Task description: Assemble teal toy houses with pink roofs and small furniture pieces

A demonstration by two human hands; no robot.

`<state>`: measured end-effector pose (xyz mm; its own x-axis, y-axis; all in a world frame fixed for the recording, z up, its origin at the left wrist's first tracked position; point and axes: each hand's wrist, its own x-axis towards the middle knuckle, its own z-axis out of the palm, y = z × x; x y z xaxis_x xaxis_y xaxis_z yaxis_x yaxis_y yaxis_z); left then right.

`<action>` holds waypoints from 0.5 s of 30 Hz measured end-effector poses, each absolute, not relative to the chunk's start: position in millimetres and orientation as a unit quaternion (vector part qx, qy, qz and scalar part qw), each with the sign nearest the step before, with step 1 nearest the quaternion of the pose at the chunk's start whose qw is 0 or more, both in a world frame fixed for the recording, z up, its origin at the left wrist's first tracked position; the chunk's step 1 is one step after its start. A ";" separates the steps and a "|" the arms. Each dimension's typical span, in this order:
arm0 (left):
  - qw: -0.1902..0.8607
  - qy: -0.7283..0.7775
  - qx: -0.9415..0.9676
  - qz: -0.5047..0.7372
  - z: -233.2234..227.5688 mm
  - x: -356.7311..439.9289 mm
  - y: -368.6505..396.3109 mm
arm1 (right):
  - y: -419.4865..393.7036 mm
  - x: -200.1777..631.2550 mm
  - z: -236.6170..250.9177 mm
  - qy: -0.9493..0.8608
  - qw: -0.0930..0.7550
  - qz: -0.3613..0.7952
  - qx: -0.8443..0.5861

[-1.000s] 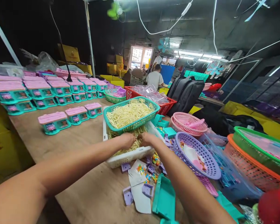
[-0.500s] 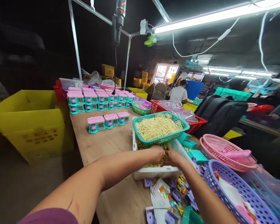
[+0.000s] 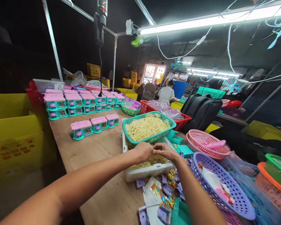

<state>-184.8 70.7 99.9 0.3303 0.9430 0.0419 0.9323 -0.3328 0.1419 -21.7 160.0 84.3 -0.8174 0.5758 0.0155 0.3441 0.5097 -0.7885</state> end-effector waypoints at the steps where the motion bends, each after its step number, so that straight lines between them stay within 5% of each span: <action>1: 0.050 0.595 0.799 0.073 106.1 -191.0 64.5 | 159.3 -19.5 86.2 -0.840 0.161 0.446 -0.262; 15: 0.059 0.656 0.679 0.323 129.6 -257.9 84.7 | 158.2 -14.3 87.4 -0.693 0.304 0.609 -0.237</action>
